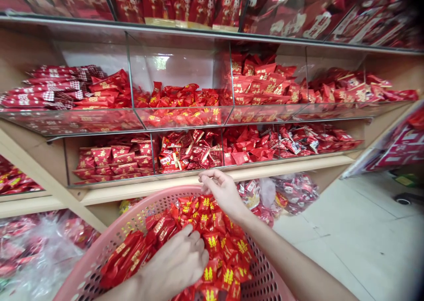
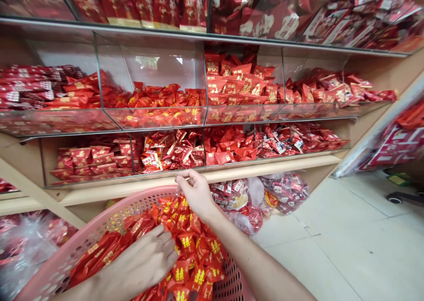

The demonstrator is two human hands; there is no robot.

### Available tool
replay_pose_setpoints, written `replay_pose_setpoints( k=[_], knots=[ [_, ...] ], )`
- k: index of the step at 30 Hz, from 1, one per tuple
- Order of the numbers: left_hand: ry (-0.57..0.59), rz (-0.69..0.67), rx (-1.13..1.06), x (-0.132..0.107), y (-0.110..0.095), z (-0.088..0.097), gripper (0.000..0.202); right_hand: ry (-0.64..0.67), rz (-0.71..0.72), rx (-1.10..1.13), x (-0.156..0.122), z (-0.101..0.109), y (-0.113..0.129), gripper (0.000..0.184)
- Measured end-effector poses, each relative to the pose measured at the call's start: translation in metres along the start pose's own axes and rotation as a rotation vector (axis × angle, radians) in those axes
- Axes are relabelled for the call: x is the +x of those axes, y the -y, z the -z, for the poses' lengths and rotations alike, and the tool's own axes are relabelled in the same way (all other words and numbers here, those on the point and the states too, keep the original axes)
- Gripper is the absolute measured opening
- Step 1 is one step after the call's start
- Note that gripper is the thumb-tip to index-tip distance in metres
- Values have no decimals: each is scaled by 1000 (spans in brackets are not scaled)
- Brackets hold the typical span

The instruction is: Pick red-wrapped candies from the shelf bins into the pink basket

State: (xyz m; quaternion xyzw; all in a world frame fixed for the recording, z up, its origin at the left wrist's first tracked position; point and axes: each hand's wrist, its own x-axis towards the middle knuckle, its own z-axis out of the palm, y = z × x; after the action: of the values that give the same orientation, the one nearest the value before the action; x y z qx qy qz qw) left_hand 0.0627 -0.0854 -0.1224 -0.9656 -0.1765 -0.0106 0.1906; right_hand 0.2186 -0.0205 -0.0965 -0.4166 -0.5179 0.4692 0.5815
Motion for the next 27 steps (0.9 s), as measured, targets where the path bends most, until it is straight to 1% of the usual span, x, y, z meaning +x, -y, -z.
replay_pose_setpoints(
  k=[3, 5, 7, 9, 12, 14, 16, 19, 21, 22, 24, 25, 27],
  knots=[
    [13, 2, -6, 5, -1, -3, 11, 4, 4, 5, -1, 0, 0, 18],
    [-10, 35, -54, 6, -1, -4, 11, 6, 9, 7, -1, 0, 0, 18],
    [-23, 91, -146, 5, -1, -2, 13, 10, 14, 5, -1, 0, 0, 18],
    [2, 139, -277, 2, 1, 3, 16, 13, 20, 0, -2, 0, 0, 17],
    [42, 206, -448, -5, 11, 11, 18, 18, 15, -10, -2, 0, 0, 17],
    [52, 259, -483, -10, 22, 13, 21, 18, 9, -16, -2, 0, 0, 17],
    [52, 307, -464, -16, 38, 12, 24, 19, 6, -19, -1, -1, 0, 17],
    [10, 387, -404, -20, 66, 5, 25, 20, 3, -23, -2, -1, -1, 18],
    [-22, 506, -345, -21, 85, 1, 26, 18, 2, -30, -2, -1, -2, 18],
    [-31, 599, -306, -20, 93, -1, 27, 16, 2, -34, -3, -1, -2, 19],
    [1, 755, -194, -20, 105, -5, 28, 16, -1, -38, -4, -1, -3, 21],
    [32, 809, -135, -20, 109, -7, 29, 17, -3, -40, -4, -1, -4, 22],
    [110, 866, -49, -21, 111, -14, 32, 20, -5, -44, -5, -2, -4, 23]
  ],
)
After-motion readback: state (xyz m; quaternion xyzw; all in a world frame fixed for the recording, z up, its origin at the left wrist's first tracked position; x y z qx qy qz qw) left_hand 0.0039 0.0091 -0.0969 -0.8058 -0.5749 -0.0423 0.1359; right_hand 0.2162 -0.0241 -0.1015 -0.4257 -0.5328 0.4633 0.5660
